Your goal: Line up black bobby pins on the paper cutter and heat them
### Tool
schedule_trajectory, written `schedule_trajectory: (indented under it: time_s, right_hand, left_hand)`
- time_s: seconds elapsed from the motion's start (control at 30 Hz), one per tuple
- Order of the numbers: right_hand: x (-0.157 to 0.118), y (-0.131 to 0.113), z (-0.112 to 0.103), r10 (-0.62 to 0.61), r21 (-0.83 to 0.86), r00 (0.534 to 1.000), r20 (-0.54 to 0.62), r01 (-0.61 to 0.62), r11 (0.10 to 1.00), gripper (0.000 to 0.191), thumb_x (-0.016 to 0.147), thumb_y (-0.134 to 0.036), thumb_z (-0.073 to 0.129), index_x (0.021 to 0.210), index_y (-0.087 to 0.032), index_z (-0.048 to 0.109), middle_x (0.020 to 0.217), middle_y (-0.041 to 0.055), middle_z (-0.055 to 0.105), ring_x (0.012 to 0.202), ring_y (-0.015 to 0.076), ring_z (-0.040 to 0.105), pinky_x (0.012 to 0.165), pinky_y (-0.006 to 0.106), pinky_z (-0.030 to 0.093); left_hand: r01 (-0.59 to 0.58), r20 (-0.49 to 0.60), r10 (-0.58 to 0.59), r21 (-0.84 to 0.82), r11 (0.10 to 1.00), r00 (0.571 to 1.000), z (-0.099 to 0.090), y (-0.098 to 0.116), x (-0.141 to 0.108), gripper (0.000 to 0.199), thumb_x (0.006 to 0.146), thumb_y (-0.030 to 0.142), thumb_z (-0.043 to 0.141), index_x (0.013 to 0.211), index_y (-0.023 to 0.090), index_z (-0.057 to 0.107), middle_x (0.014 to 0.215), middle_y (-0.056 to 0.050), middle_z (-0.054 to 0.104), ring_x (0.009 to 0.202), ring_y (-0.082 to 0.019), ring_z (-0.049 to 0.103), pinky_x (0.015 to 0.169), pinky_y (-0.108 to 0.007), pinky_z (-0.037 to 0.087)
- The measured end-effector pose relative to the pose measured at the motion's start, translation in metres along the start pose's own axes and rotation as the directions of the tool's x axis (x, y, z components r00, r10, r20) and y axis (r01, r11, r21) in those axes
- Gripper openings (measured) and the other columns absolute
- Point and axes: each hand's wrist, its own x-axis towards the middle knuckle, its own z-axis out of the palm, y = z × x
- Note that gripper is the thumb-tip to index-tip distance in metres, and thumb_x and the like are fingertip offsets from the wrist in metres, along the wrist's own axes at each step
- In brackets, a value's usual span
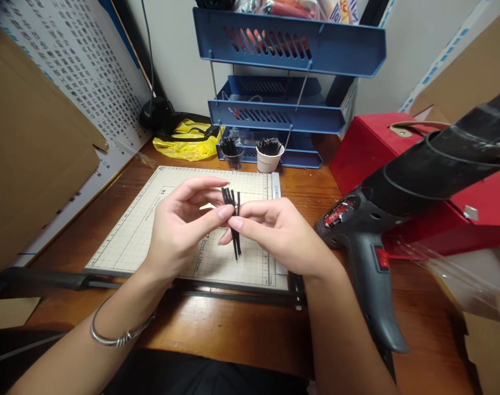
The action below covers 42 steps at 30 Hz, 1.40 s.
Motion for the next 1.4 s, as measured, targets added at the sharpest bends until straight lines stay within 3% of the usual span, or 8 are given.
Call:
schedule_trajectory:
  time_s: [0.2, 0.37, 0.57, 0.77, 0.83, 1.1, 1.3, 1.4]
  right_hand:
    - [-0.0008, -0.0005, -0.0011, 0.026, -0.017, 1.0, 0.005, -0.026, 1.0, 0.025, 0.091, -0.043, 0.076, 0.089, -0.02, 0.085, 0.045, -0.0062, 0.039, 0.046, 0.0105, 0.038, 0.056, 0.025, 0.046]
    - [0.0, -0.0017, 0.0003, 0.013, -0.022, 1.0, -0.001, -0.013, 1.0, 0.022, 0.089, -0.042, 0.078, 0.087, -0.02, 0.085, 0.044, -0.0085, 0.037, 0.042, 0.0077, 0.028, 0.06, 0.025, 0.049]
    - [0.0001, -0.0045, 0.003, 0.032, 0.01, 0.999, 0.027, -0.033, 0.999, 0.021, 0.088, -0.04, 0.079, 0.084, -0.02, 0.085, 0.043, -0.0069, 0.036, 0.056, 0.0131, 0.053, 0.071, 0.026, 0.052]
    - [-0.0008, -0.0055, 0.0041, 0.071, -0.039, 0.996, 0.052, -0.069, 0.997, 0.021, 0.086, -0.037, 0.081, 0.083, -0.017, 0.084, 0.062, 0.0001, 0.066, 0.064, 0.0125, 0.062, 0.068, 0.024, 0.052]
    - [-0.0011, -0.006, 0.0044, 0.071, -0.072, 0.996, 0.062, -0.066, 0.995, 0.021, 0.087, -0.036, 0.08, 0.083, -0.015, 0.084, 0.065, 0.0014, 0.068, 0.065, 0.0132, 0.062, 0.067, 0.024, 0.051]
    - [-0.0021, -0.0075, 0.0064, 0.066, -0.05, 0.997, 0.052, -0.063, 0.997, 0.022, 0.088, -0.038, 0.08, 0.083, -0.017, 0.084, 0.062, 0.0011, 0.067, 0.067, 0.0138, 0.064, 0.066, 0.024, 0.052]
    - [-0.0009, -0.0093, 0.0077, 0.069, 0.023, 0.997, -0.028, -0.068, 0.997, 0.021, 0.083, -0.041, 0.085, 0.081, -0.02, 0.085, 0.039, -0.0058, 0.035, 0.066, 0.0172, 0.064, 0.071, 0.025, 0.054]
    - [-0.0005, -0.0094, 0.0071, 0.066, 0.014, 0.997, -0.026, -0.066, 0.998, 0.023, 0.082, -0.043, 0.085, 0.081, -0.02, 0.085, 0.038, -0.0061, 0.033, 0.066, 0.0183, 0.064, 0.071, 0.027, 0.055]
  left_hand:
    - [-0.033, -0.014, 0.034, 0.032, 0.999, 0.999, 0.0015, -0.0001, -0.0002, 0.029, 0.08, 0.028, 0.087, 0.107, 0.023, 0.077, 0.089, -0.003, 0.074, 0.081, -0.016, 0.069, 0.066, -0.022, 0.057]
    - [-0.012, 0.018, 0.013, -0.021, 1.0, 1.0, 0.0011, -0.0032, -0.0021, 0.032, 0.082, 0.03, 0.086, 0.112, 0.024, 0.075, 0.093, -0.004, 0.073, 0.079, -0.017, 0.07, 0.059, -0.024, 0.057]
    - [-0.037, 0.012, 0.037, 0.026, 0.999, 0.999, 0.0007, -0.0038, -0.0034, 0.023, 0.086, 0.031, 0.083, 0.106, 0.024, 0.076, 0.089, -0.003, 0.072, 0.081, -0.016, 0.069, 0.064, -0.023, 0.057]
    - [-0.062, -0.003, 0.062, 0.07, 0.996, 0.998, 0.0016, -0.0023, -0.0044, 0.02, 0.087, 0.03, 0.082, 0.105, 0.023, 0.076, 0.085, -0.001, 0.071, 0.073, -0.014, 0.067, 0.063, -0.024, 0.056]
    - [-0.072, 0.009, 0.072, 0.058, 0.996, 0.997, 0.0021, -0.0012, -0.0043, 0.017, 0.088, 0.03, 0.082, 0.102, 0.023, 0.076, 0.08, 0.001, 0.07, 0.065, -0.012, 0.066, 0.062, -0.024, 0.056]
    - [-0.089, 0.001, 0.089, 0.069, 0.994, 0.996, 0.002, 0.0005, -0.004, 0.018, 0.093, 0.037, 0.076, 0.105, 0.023, 0.075, 0.084, -0.001, 0.071, 0.065, -0.012, 0.066, 0.063, -0.025, 0.056]
    - [-0.095, 0.005, 0.095, -0.003, 0.995, 0.995, 0.0013, -0.0009, -0.003, 0.013, 0.096, 0.03, 0.072, 0.106, 0.024, 0.075, 0.089, -0.001, 0.073, 0.073, -0.012, 0.067, 0.067, -0.023, 0.057]
    - [-0.09, -0.005, 0.09, 0.014, 0.996, 0.996, 0.0013, 0.0005, -0.0035, 0.012, 0.094, 0.027, 0.074, 0.105, 0.024, 0.075, 0.09, -0.001, 0.072, 0.076, -0.013, 0.068, 0.067, -0.022, 0.057]
